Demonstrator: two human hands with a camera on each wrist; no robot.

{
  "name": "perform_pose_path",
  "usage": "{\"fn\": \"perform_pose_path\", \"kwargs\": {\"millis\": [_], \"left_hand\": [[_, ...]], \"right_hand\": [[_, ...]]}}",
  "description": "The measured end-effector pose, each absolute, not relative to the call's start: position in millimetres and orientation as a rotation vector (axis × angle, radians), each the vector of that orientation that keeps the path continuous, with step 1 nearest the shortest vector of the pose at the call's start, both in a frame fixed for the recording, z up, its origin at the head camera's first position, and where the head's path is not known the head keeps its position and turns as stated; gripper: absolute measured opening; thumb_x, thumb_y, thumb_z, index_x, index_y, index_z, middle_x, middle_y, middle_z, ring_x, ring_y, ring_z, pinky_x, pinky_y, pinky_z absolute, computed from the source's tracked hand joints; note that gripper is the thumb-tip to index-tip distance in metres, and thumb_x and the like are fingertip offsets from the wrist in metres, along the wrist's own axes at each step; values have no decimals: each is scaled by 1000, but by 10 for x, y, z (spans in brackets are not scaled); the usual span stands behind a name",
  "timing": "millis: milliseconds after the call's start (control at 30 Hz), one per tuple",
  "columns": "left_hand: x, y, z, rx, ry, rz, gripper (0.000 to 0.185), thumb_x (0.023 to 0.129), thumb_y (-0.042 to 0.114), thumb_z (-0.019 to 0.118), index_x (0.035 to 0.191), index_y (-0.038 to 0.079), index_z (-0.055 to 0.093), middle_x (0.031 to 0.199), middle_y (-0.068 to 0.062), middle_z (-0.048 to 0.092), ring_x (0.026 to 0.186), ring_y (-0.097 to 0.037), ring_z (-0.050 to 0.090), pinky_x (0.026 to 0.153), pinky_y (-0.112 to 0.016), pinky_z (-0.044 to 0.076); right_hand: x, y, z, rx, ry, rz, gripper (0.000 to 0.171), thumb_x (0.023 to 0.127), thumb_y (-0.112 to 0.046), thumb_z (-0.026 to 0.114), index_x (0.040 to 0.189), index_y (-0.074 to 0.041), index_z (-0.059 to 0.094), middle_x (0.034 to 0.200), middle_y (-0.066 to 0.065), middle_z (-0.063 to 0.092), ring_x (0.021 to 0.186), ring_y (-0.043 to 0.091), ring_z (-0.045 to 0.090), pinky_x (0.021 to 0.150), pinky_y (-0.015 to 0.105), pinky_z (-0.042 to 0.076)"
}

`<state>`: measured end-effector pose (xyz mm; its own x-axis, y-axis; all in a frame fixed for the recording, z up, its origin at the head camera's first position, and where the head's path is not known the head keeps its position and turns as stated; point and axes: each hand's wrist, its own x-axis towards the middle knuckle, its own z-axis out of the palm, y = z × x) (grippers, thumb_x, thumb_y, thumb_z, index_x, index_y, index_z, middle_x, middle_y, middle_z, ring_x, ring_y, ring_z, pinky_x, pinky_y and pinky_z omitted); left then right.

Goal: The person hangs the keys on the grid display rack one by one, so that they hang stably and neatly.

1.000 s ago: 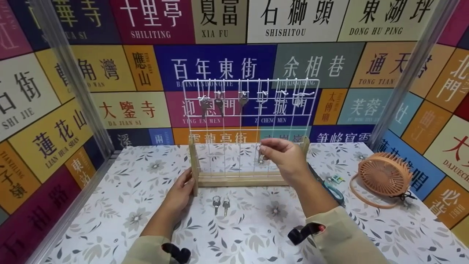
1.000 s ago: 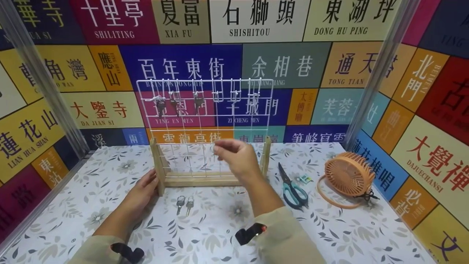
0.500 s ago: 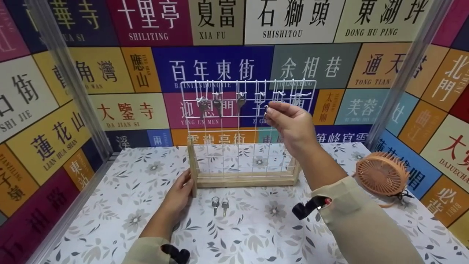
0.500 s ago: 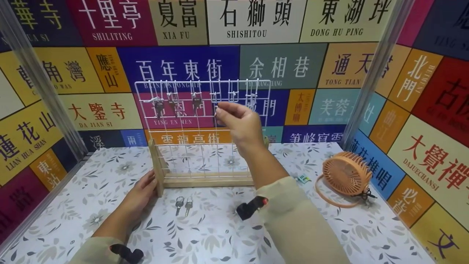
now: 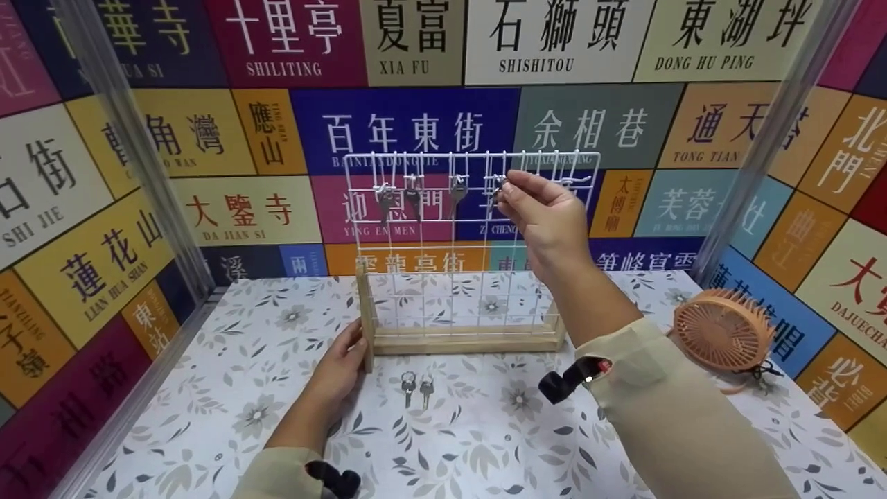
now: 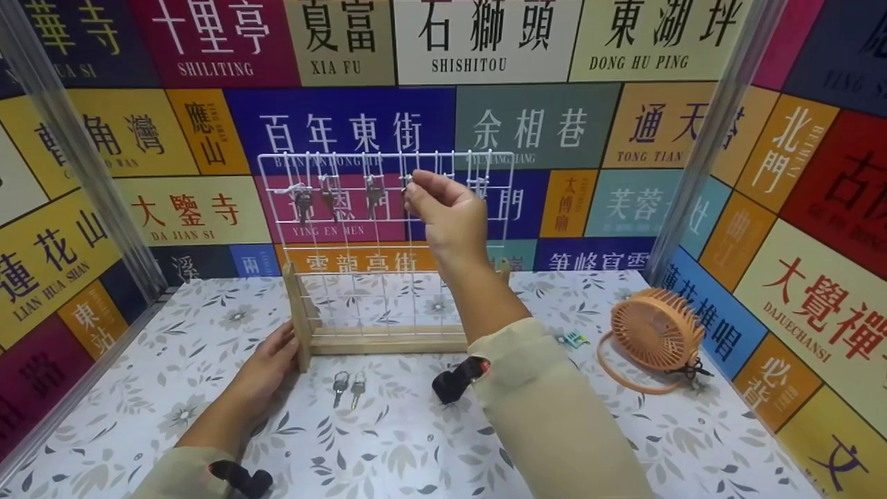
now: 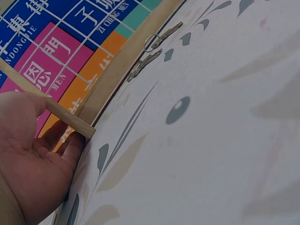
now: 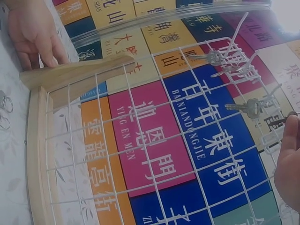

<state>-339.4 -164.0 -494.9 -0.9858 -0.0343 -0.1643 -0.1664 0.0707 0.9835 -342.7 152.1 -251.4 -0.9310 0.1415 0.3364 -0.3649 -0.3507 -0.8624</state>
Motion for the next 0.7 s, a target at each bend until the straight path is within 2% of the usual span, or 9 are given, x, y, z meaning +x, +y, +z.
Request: {"fn": "perform_pose_path", "kwargs": {"millis": [233,400,533,700], "left_hand": [[-3394,-1650,-4941,-230,2257,2028,51,114,39,49,163,47,38,173,4,37,165,-26,30,136,-52,25],[-3385,-1662,-4942,-212,2289,1996,51,115,39,49,164,46,37,173,4,38,165,-27,30,136,-53,24],[-3376,-1669,-4936,-218,2319,1963,51,114,42,49,163,48,36,173,5,38,165,-27,30,136,-55,22],[-3374,-1664,-4938,-218,2298,1986,51,114,40,49,163,48,37,172,6,38,165,-26,31,136,-52,24]], "right_hand": [[-3466,1481,-2557,295,-1527,2328,22,96,-2,78,118,-2,77,110,12,74,97,19,76,94,29,65],[-3457,1474,-2657,282,-1544,2322,29,97,-1,76,126,3,73,114,12,72,101,21,76,96,28,64],[-3450,1478,-2829,260,-1588,2324,32,98,-3,76,130,2,71,116,11,71,104,21,76,99,30,63],[-3425,1423,-3155,241,-1617,2353,26,98,-2,76,124,-2,74,108,7,73,98,19,76,99,32,64]]}}
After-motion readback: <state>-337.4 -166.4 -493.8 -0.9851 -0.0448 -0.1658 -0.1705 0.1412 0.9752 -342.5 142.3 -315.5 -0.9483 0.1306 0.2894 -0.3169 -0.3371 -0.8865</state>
